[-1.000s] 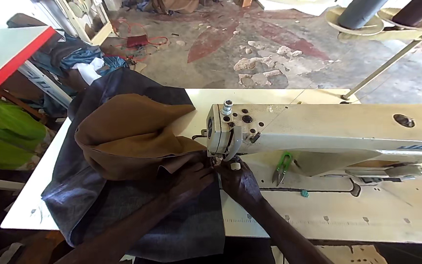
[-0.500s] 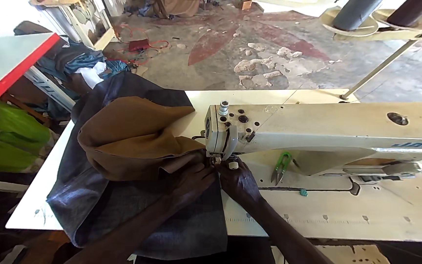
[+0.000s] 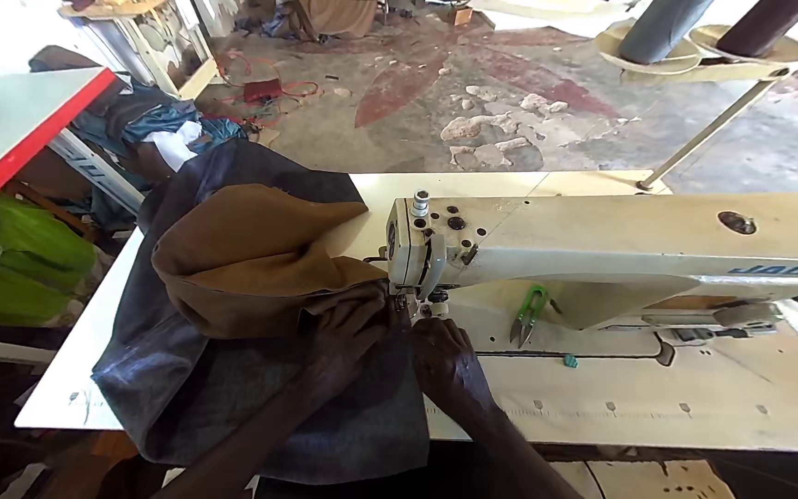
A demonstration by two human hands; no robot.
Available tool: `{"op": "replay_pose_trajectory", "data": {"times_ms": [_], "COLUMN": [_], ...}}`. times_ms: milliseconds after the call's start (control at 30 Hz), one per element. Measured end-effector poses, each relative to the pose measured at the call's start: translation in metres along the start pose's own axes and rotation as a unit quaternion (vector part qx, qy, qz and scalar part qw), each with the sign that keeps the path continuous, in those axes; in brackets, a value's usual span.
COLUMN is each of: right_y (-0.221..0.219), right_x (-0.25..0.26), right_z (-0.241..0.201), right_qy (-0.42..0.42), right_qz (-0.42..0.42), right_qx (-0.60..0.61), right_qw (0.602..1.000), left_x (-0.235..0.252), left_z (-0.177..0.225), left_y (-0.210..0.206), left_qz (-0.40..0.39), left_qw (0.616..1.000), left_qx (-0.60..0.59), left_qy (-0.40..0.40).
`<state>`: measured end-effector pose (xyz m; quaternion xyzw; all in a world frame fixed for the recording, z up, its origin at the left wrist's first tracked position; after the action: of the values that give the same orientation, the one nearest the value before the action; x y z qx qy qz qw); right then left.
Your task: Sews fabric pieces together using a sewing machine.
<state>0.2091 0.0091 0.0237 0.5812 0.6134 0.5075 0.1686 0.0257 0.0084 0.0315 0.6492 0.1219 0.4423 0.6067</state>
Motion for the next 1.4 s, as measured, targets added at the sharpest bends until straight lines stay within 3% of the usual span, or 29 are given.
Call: {"op": "replay_pose_trajectory", "data": {"times_ms": [133, 233, 600, 1400], "right_y": [0.000, 0.000, -0.004, -0.004], "right_x": [-0.003, -0.002, -0.003, -0.002], "right_z": [-0.004, -0.003, -0.004, -0.005], "right_qy": [0.014, 0.015, 0.017, 0.012], "right_qz": [-0.004, -0.008, -0.014, -0.008], "right_qx": [-0.015, -0.009, -0.020, -0.031], "right_qw": [1.000, 1.000, 1.000, 0.999], "left_x": [0.025, 0.037, 0.041, 0.026], "left_z": [0.006, 0.001, -0.003, 0.023], "left_y": [0.006, 0.012, 0.007, -0.014], "left_qz": [-0.085, -0.152, -0.168, -0.043], "left_qw": [0.986, 0.970, 0.968, 0.993], "left_qx": [-0.042, -0.075, -0.167, -0.113], "left_qy": [-0.138, -0.176, -0.082, 0.008]}}
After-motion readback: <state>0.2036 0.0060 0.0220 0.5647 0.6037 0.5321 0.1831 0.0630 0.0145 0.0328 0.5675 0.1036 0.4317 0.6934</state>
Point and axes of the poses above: each hand's wrist, its own x-axis towards the middle knuckle, its own y-axis out of the back of the hand, z = x × y, the point moved 6 cm from there along x, towards the middle knuckle, and after that the axes turned 11 degrees about -y, right-handed, at the moved point
